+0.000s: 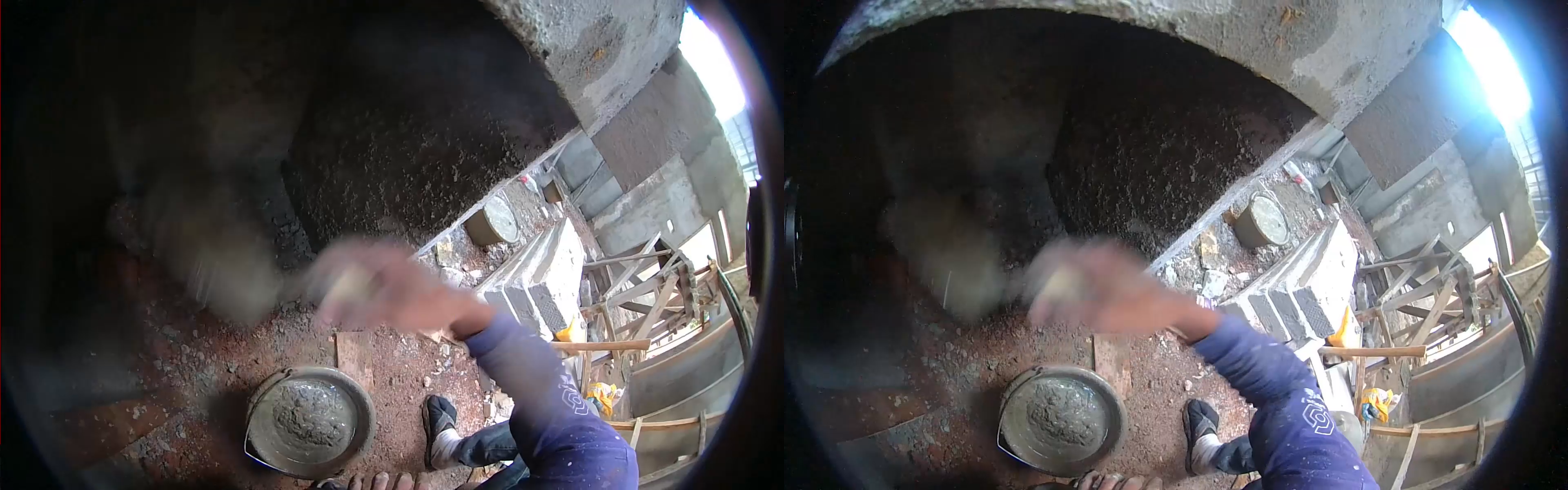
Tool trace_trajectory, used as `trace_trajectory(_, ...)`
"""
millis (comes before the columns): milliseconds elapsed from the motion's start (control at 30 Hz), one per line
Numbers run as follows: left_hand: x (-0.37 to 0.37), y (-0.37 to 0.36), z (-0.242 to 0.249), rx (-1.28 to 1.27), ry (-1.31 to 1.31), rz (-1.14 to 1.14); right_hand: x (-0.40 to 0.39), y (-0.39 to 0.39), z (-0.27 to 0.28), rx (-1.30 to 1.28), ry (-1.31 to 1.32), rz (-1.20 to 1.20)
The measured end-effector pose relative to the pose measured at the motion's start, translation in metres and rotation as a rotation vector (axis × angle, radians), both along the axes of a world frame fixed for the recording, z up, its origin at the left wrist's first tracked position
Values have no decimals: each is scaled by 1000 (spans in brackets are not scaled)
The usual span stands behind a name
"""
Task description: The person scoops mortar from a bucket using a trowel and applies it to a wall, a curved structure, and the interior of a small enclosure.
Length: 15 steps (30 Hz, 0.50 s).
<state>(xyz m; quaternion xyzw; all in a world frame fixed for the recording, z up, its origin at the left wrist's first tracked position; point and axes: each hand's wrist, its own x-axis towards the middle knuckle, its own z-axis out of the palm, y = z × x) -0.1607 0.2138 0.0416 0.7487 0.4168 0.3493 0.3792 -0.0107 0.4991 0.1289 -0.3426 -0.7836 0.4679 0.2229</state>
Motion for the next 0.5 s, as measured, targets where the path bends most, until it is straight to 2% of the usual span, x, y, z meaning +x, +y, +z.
trace_trajectory(33,-6,3,7,-23,31,-14,53,9,-10,103,189,-253)
trace_trajectory(67,-10,6,11,-55,62,-21,44,-9,50,41,248,-688)
trace_trajectory(133,-12,9,16,-81,106,-46,57,-29,64,282,491,-908)
trace_trajectory(200,-4,9,13,-84,163,-90,58,-55,42,356,266,-784)
trace_trajectory(233,7,5,9,19,122,65,54,-62,29,304,271,-745)
trace_trajectory(267,13,3,5,130,78,222,44,-68,21,157,298,-845)
trace_trajectory(333,7,6,4,121,117,182,43,-69,-10,28,216,-753)
trace_trajectory(400,1,7,6,89,136,154,34,-76,-39,-119,25,-504)
trace_trajectory(467,-5,10,7,59,131,143,23,-91,-65,-52,-288,-102)
trace_trajectory(500,-8,10,8,51,127,140,21,-102,-71,-151,-522,74)
